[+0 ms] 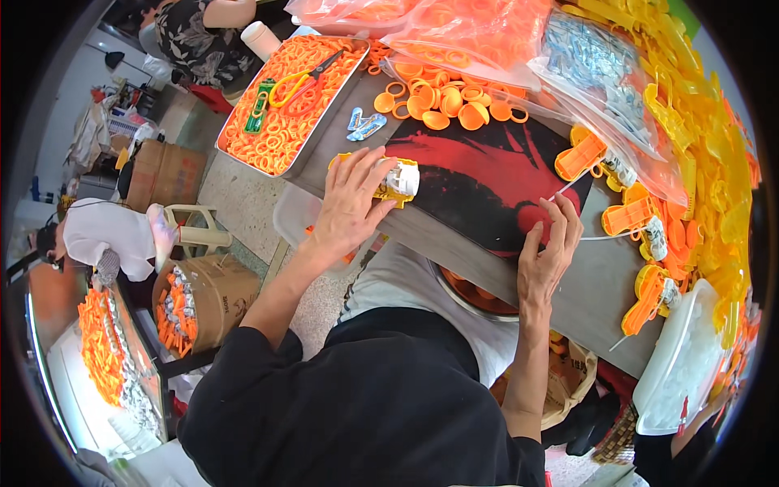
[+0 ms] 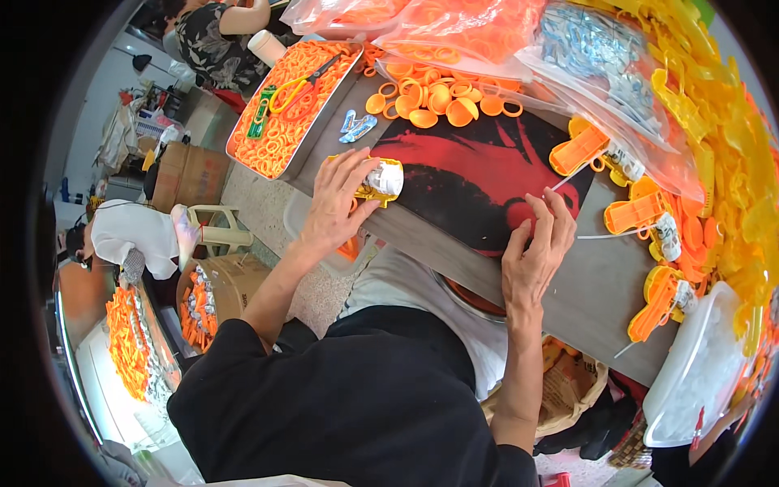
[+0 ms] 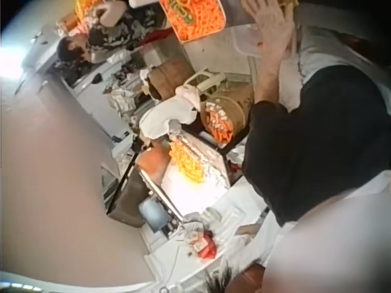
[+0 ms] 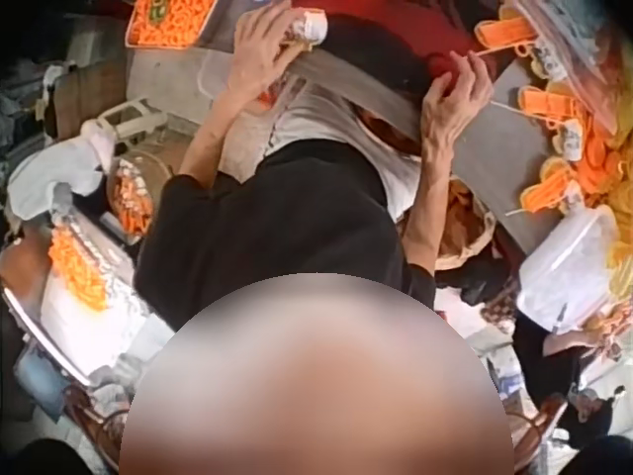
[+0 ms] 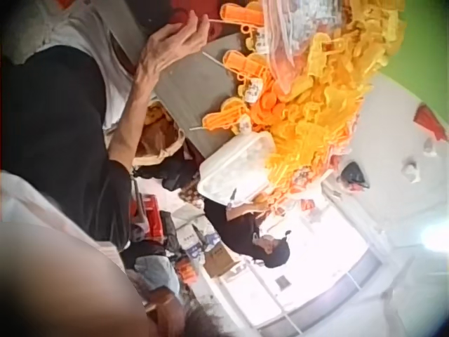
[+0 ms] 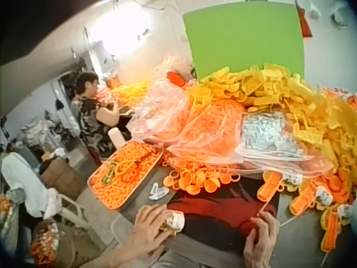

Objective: Assembling and wrapping small plastic toy guns at a factory workstation.

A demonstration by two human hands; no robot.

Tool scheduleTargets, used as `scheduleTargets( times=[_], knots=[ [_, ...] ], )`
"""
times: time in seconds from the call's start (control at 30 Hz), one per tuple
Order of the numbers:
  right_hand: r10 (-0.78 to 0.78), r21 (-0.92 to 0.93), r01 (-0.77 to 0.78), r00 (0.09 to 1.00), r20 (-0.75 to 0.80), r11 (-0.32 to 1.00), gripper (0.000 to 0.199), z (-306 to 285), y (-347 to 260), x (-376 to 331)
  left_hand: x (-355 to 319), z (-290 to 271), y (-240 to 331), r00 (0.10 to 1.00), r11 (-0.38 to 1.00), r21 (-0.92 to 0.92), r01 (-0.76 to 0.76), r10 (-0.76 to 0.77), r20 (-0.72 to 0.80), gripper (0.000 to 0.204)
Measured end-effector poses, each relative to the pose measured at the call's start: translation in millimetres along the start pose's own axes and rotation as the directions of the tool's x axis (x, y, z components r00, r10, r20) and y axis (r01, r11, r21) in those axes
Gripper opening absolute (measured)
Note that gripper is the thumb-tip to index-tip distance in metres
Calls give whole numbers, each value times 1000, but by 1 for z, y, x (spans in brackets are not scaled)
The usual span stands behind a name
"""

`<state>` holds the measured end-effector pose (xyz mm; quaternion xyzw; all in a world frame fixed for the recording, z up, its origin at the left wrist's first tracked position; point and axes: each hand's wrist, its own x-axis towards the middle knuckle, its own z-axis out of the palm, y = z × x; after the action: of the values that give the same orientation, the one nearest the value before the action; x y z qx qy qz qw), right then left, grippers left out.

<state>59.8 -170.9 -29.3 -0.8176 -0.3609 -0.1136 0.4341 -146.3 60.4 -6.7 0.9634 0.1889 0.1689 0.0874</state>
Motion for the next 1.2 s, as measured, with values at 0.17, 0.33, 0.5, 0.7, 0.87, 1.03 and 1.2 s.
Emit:
scheduleTargets(
  times=[0.17, 0.33, 0.5, 0.7, 0.87, 1.03, 1.2],
  knots=[
    [-50, -22, 49, 998, -27, 999, 29, 4, 0, 3, 11, 8, -11, 999, 987, -152, -44, 45, 8, 70],
    [-141, 115, 135, 989, 43, 984, 26, 15, -19, 20, 13, -1, -5, 996, 997, -13, -74, 74, 46, 68],
    [-445, 315, 333, 793, 417, 889, 25, 60, -86, 91, 3, -16, -20, 986, 989, -111, -100, 113, 122, 73],
    [-706, 297, 702, 405, 581, 647, 42, 178, -120, 140, -34, -41, -32, 992, 994, -93, -54, 65, 109, 75],
    [-616, 244, 772, 230, 754, 587, 51, 229, -135, 158, -60, -53, -46, 992, 986, -150, 70, -52, 118, 74],
    [-530, 156, 831, 186, 827, 534, 52, 235, -144, 165, -65, -53, -53, 989, 979, -168, 116, -99, 107, 75],
    [-274, -6, 743, 255, 927, 670, 48, 233, -152, 168, -64, -51, -55, 991, 976, -188, 108, -91, 97, 74]
  ],
)
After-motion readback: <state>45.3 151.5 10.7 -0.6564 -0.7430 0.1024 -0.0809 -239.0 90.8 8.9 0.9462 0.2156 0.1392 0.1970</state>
